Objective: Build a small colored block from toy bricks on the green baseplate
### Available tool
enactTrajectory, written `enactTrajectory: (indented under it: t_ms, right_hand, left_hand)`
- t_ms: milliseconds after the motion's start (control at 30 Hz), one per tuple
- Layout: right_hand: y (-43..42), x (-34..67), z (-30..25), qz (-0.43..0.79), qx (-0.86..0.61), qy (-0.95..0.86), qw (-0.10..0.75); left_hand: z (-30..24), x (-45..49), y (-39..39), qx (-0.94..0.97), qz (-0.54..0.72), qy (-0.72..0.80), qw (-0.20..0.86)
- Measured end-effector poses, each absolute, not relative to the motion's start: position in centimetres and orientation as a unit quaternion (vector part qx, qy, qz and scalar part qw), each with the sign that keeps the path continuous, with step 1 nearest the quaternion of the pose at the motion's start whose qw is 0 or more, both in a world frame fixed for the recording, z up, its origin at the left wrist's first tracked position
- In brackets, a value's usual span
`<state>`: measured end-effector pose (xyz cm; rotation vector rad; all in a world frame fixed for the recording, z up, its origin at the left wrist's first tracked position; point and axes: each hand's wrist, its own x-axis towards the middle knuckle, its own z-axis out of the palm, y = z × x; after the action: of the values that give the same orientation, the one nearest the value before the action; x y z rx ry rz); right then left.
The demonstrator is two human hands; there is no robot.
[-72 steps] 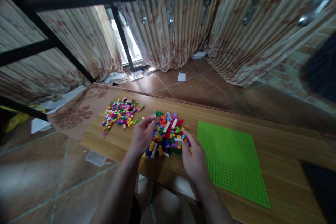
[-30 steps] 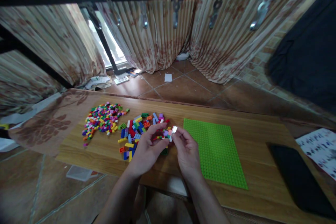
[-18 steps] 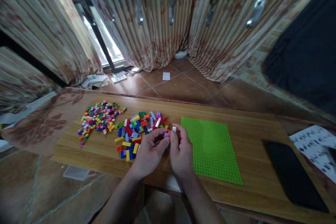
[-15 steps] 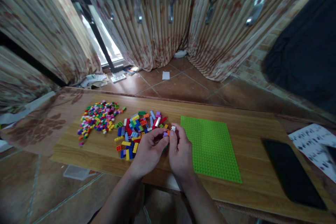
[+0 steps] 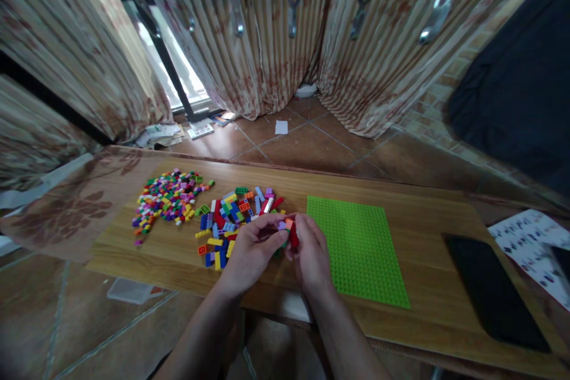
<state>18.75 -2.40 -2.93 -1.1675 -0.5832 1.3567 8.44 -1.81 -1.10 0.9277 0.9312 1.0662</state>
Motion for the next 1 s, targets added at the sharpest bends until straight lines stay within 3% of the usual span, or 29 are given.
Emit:
enactTrajectory:
  t_ms: [200, 400, 567, 700, 1000]
  right_hand:
    - [-2.6, 18.8, -2.8, 0.509, -0.534, -0.309, 0.600]
    - [-3.0, 18.2, -2.8, 0.432, -0.580, -0.312, 0.616]
    - [-2.8, 18.5, -2.9, 0.515, -0.524, -0.212, 0.645]
    - [-2.8, 18.9, -2.6, 0.615, -0.478, -0.141, 0.611]
    - [-3.4, 18.2, -2.4, 0.563, -0.497, -0.282, 0.597]
  left_hand:
    - [-0.8, 8.6, -2.0, 0.437, 0.467, 0.442, 0.629]
    - [-0.7, 9.3, -2.3, 0.346, 0.511, 0.447, 0.647]
    - [-0.8, 9.2, -2.3, 0.249, 0.527, 0.409, 0.702]
    - [-0.9, 8.9, -2.1, 0.194, 0.530, 0.416, 0.713]
    - [-0.9, 8.8, -2.0, 0.166, 0.536, 0.407, 0.721]
